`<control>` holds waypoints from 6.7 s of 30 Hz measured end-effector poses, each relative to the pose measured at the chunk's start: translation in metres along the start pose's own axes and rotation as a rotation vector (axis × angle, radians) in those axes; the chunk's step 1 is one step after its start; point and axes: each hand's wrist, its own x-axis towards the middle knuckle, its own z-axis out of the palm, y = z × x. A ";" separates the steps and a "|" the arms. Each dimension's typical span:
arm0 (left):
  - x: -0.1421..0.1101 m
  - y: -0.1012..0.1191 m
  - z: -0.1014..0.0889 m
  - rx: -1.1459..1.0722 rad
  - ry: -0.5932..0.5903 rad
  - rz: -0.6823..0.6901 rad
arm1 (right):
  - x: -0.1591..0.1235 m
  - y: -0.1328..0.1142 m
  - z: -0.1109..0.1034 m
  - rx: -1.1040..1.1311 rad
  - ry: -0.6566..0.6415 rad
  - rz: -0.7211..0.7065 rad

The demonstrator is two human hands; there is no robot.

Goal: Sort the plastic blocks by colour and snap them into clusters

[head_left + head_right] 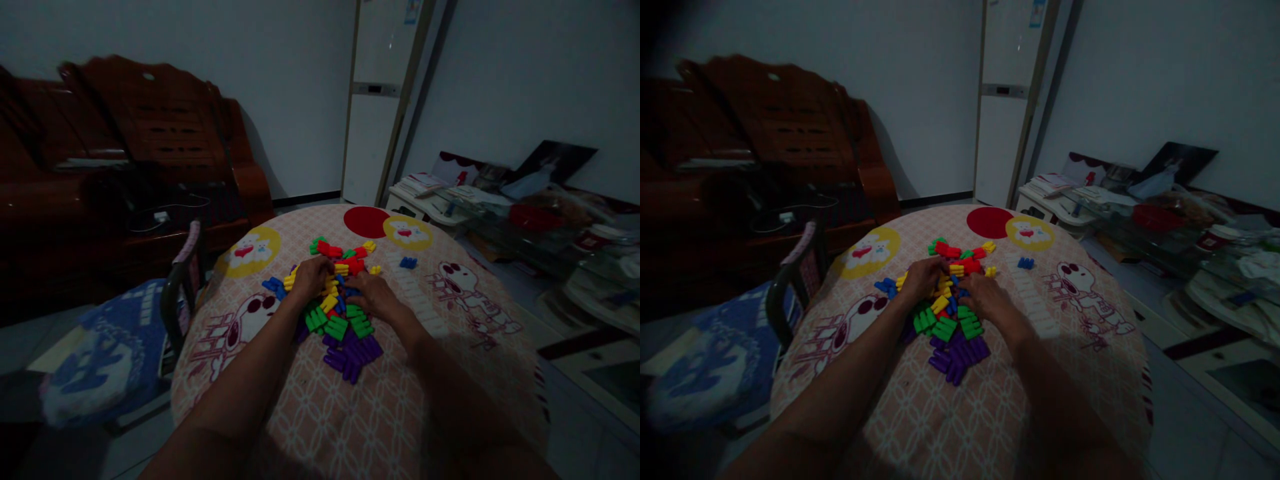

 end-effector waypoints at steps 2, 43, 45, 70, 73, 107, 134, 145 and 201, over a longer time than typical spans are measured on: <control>0.000 0.001 0.001 0.049 -0.012 -0.011 | -0.001 -0.008 0.001 -0.069 -0.028 0.024; -0.001 0.004 0.001 0.112 -0.067 0.013 | -0.039 0.128 -0.017 -0.252 0.412 0.512; 0.000 0.003 -0.001 0.064 -0.049 0.006 | -0.036 0.122 -0.022 -0.220 0.457 0.506; 0.002 0.004 -0.008 -0.058 -0.007 -0.039 | -0.010 0.079 -0.031 0.438 0.678 0.356; 0.002 0.004 -0.007 -0.061 -0.011 -0.036 | -0.025 0.113 -0.040 0.369 0.755 0.554; 0.012 -0.038 -0.049 -0.304 0.120 -0.178 | -0.006 0.026 -0.034 0.209 0.213 0.155; 0.005 -0.021 -0.043 -0.026 -0.326 0.069 | -0.036 0.109 -0.050 -0.064 0.410 0.561; 0.005 -0.028 -0.035 -0.227 -0.279 0.032 | -0.033 0.116 -0.032 -0.034 0.347 0.623; 0.008 -0.024 -0.036 -0.597 0.258 -0.352 | -0.055 0.137 -0.046 -0.129 0.275 0.628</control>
